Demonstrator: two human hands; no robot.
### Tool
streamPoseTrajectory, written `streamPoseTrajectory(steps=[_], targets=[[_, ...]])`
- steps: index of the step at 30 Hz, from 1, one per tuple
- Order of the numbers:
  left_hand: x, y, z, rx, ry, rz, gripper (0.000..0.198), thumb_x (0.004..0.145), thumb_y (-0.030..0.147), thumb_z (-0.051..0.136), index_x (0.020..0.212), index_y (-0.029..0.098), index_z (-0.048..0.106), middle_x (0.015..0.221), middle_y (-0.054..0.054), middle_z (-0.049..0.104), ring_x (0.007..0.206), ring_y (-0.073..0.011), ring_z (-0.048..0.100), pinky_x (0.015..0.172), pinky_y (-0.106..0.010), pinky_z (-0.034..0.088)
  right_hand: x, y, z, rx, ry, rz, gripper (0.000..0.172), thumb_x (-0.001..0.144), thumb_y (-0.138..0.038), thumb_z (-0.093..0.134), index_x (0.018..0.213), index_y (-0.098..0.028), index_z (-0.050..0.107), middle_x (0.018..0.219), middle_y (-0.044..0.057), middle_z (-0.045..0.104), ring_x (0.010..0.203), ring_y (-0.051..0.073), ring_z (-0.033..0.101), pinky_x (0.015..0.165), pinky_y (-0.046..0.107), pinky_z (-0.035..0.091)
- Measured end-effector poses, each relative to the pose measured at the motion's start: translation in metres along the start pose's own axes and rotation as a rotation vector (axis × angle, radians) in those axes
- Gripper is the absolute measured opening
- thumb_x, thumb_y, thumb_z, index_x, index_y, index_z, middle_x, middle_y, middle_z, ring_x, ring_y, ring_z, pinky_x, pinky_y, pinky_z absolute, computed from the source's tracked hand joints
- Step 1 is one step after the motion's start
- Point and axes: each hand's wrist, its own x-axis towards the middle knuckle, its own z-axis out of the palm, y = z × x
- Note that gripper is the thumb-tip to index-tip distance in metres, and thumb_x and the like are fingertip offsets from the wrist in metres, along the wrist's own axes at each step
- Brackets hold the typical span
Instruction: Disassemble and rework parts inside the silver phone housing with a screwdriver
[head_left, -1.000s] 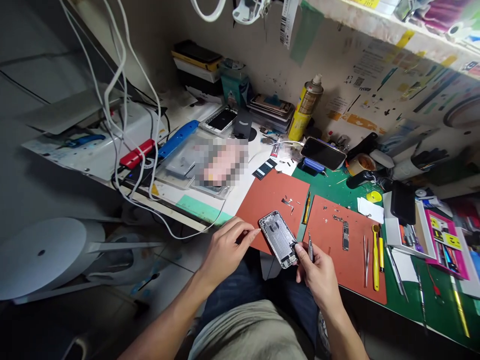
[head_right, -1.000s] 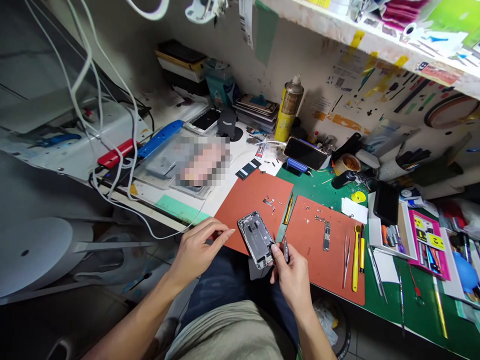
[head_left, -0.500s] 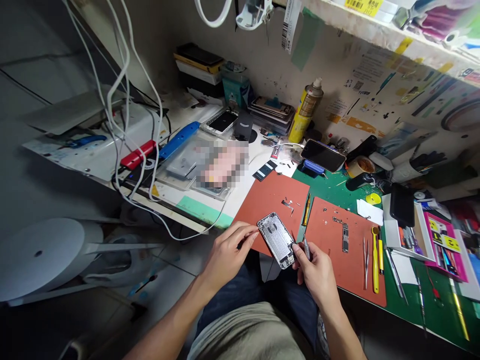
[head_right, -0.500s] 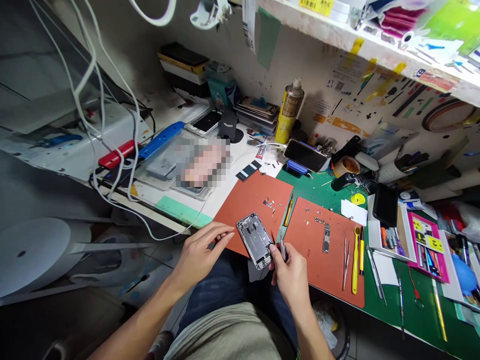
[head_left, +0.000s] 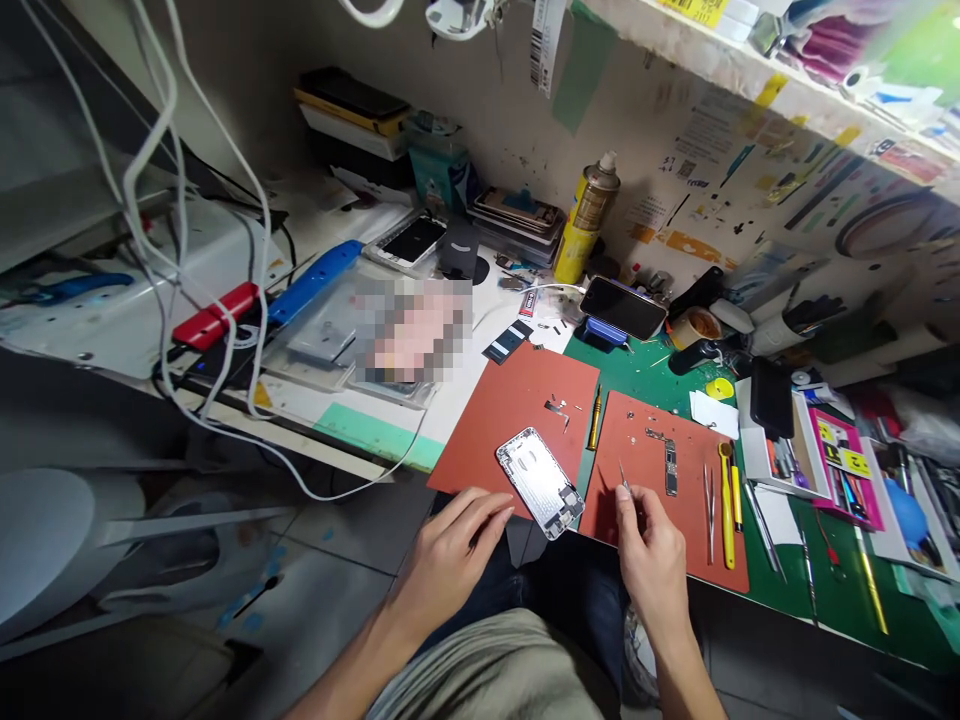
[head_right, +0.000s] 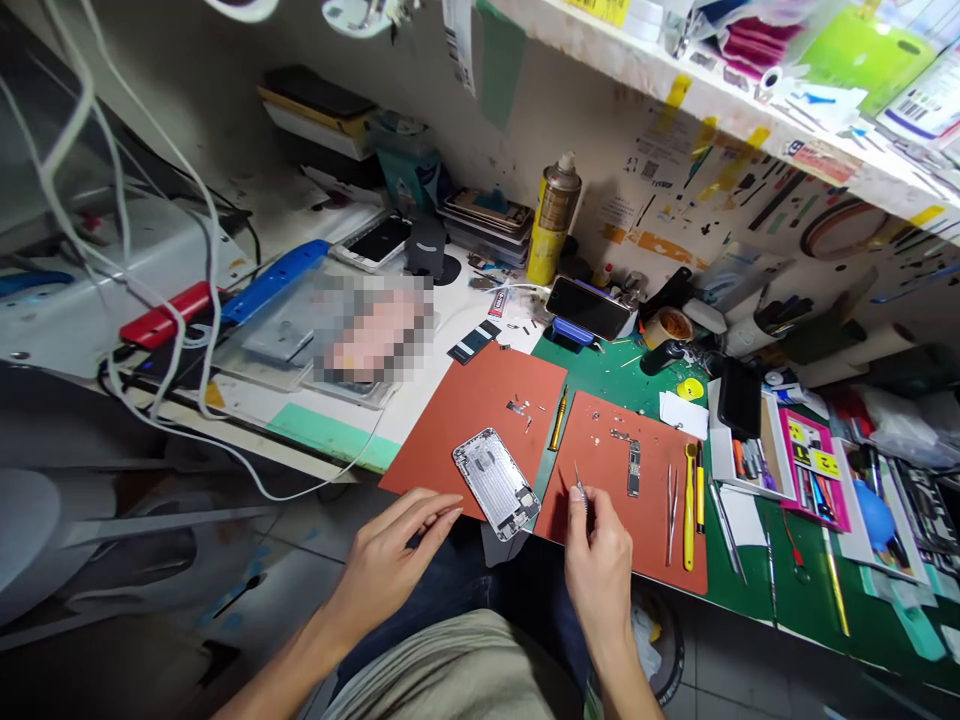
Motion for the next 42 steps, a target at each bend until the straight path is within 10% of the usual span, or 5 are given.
streamPoseTrajectory(steps=[14, 19, 28, 42], targets=[[-0.019, 0.003, 0.016, 0.019, -0.129, 0.097, 0.016, 0.115, 0.023, 0.053, 0.112, 0.022, 0.069, 0.089, 0.001, 0.071, 0.075, -0.0113, 0.07, 0.067, -0.022, 0.05, 0.02, -0.021, 0.005, -0.123, 0.029, -0.289, 0.043, 0.11, -0.054, 0.046, 0.099, -0.021, 0.071, 0.082, 0.003, 0.07, 0.066, 0.017, 0.057, 0.065, 0.029, 0.044], [0.009, -0.009, -0.013, 0.14, -0.129, 0.263, 0.016, 0.112, 0.023, 0.061, 0.125, 0.019, 0.067, 0.098, -0.003, 0.073, 0.085, -0.0156, 0.072, 0.078, -0.027, 0.054, 0.049, -0.038, 0.009, -0.205, -0.002, -0.365, 0.026, 0.106, -0.037, 0.056, 0.094, -0.021, 0.072, 0.085, 0.003, 0.066, 0.074, 0.019, 0.06, 0.071, 0.029, 0.044], [0.093, -0.03, -0.032, 0.174, -0.493, 0.419, 0.065, 0.095, 0.022, 0.084, 0.154, 0.027, 0.056, 0.153, -0.013, 0.063, 0.146, -0.0348, 0.056, 0.118, -0.057, 0.053, 0.12, -0.068, 0.044, -0.448, -0.105, -0.396, 0.025, 0.107, -0.02, 0.053, 0.088, -0.017, 0.07, 0.094, 0.008, 0.061, 0.075, 0.019, 0.056, 0.068, 0.031, 0.03], [0.121, -0.036, -0.023, 0.115, -0.677, 0.468, 0.067, 0.087, 0.03, 0.093, 0.143, 0.02, 0.059, 0.132, -0.013, 0.069, 0.125, -0.0313, 0.065, 0.105, -0.046, 0.056, 0.08, -0.049, 0.015, -0.02, -0.129, -0.312, 0.023, 0.101, -0.039, 0.061, 0.099, -0.021, 0.074, 0.099, 0.009, 0.078, 0.088, 0.023, 0.069, 0.08, 0.033, 0.049]])
